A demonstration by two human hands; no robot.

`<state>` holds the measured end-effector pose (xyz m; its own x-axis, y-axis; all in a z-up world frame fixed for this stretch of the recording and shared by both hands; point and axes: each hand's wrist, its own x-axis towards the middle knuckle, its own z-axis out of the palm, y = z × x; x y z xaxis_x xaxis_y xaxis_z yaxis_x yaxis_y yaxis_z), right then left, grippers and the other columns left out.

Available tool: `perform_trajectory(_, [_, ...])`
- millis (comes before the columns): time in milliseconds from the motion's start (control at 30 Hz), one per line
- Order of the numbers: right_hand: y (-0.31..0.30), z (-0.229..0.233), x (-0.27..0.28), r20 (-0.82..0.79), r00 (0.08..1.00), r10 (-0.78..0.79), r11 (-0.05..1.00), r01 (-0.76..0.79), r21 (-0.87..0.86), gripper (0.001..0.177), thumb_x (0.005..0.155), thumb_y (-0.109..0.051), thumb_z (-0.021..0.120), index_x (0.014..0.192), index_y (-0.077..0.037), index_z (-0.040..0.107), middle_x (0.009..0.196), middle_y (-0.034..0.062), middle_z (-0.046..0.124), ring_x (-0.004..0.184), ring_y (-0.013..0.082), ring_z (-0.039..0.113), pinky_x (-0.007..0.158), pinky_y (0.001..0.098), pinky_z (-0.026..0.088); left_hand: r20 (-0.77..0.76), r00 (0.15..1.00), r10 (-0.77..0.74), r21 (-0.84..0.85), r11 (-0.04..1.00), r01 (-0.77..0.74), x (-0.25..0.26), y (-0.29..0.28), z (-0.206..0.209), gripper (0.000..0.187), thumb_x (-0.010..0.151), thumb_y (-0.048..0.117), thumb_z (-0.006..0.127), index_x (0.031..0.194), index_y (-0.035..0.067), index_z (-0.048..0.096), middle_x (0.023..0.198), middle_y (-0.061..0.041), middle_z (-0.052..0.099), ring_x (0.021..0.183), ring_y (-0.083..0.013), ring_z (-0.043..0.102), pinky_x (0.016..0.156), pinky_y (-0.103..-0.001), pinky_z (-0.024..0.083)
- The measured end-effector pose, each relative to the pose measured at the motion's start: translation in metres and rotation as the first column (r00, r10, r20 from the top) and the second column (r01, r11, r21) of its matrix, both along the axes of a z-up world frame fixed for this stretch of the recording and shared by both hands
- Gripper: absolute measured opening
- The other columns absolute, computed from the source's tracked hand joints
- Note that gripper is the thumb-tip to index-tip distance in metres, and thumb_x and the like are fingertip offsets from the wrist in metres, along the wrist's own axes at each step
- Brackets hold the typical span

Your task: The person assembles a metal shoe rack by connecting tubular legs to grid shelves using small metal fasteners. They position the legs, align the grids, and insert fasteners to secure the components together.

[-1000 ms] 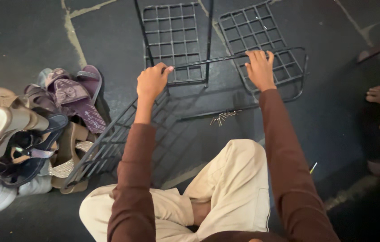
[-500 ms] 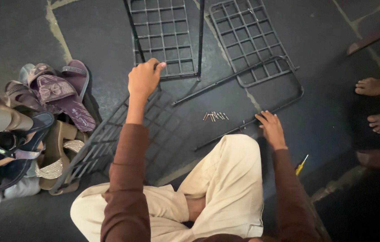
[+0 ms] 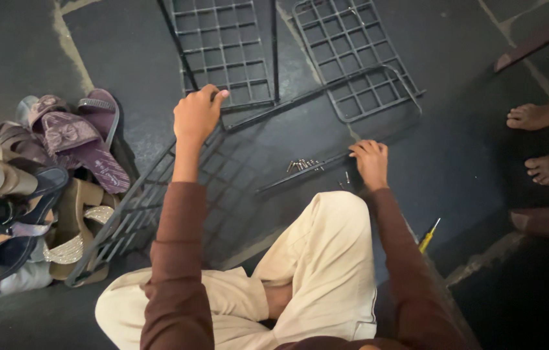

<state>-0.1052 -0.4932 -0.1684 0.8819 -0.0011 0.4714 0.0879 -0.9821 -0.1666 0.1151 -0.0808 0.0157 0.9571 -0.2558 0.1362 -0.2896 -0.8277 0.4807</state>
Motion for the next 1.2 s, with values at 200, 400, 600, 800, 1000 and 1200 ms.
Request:
perform_trajectory(200, [0.011,-0.012,0.033,-0.028,1.0,0.009,0.999,-0.007,0.054,0.014,0.086,-0.017,0.076,0.099,-0.014,0.078,0.101,0.0,0.07,0.1,0.0238,0.062,0.089,0.0413,0.042,0.008,1.0,-0.001,-0.014,1.0,0.002,-0.004,0.002,0.002,0.038,0.101,0.049,0.061,0.105,0.014,0.076,0.09,-0.016,0.075,0.086,-0.042,0.07,0.075,-0.053,0.054])
perform_trajectory(400, [0.027,-0.019,0.082,-0.032,0.999,0.025,0.994,-0.022,0.105,0.019,0.086,-0.021,0.078,0.101,-0.01,0.076,0.103,0.0042,0.073,0.104,0.0252,0.063,0.091,0.0426,0.045,0.014,1.0,0.005,-0.02,1.0,-0.005,-0.002,0.003,0.005,0.038,0.1,0.049,0.062,0.105,0.014,0.076,0.089,-0.016,0.074,0.085,-0.0422,0.07,0.073,-0.052,0.053])
perform_trajectory(600, [0.028,-0.02,0.025,-0.012,0.994,0.111,0.945,-0.101,0.31,0.044,0.094,-0.021,0.075,0.134,-0.005,0.063,0.135,0.0156,0.066,0.13,0.0335,0.058,0.107,0.0463,0.041,-0.014,1.0,0.008,-0.011,1.0,-0.008,-0.002,0.006,0.01,0.039,0.101,0.05,0.061,0.107,0.014,0.075,0.087,-0.016,0.074,0.085,-0.0417,0.07,0.074,-0.053,0.053])
perform_trajectory(800, [0.011,-0.027,-0.112,-0.303,0.914,0.269,0.963,-0.249,0.104,0.068,0.095,-0.029,0.058,0.151,0.004,0.04,0.162,0.0237,0.032,0.154,0.0375,0.028,0.126,0.0532,0.021,0.003,1.0,0.002,-0.018,1.0,-0.002,0.003,0.011,0.01,0.038,0.101,0.049,0.062,0.107,0.014,0.075,0.086,-0.015,0.074,0.083,-0.0416,0.07,0.072,-0.053,0.053])
perform_trajectory(1000, [0.019,-0.046,-0.096,-0.36,0.911,0.203,0.972,-0.233,-0.039,0.074,0.099,-0.032,0.055,0.155,0.009,0.031,0.166,0.0297,0.026,0.159,0.039,0.022,0.13,0.0536,0.017,0.039,0.999,0.001,-0.009,1.0,-0.001,0.005,0.011,0.007,0.038,0.103,0.049,0.061,0.106,0.014,0.075,0.086,-0.015,0.074,0.082,-0.0415,0.07,0.071,-0.052,0.053])
perform_trajectory(1200, [0.05,-0.025,-0.01,-0.318,0.836,0.447,0.894,-0.416,0.163,0.088,0.095,-0.053,0.06,0.153,0.007,0.033,0.162,0.0282,0.026,0.154,0.0419,0.022,0.126,0.0524,0.019,0.038,0.999,-0.003,0.004,1.0,0.003,0.005,0.013,0.008,0.037,0.102,0.049,0.06,0.105,0.014,0.074,0.085,-0.015,0.074,0.082,-0.0414,0.07,0.07,-0.052,0.053])
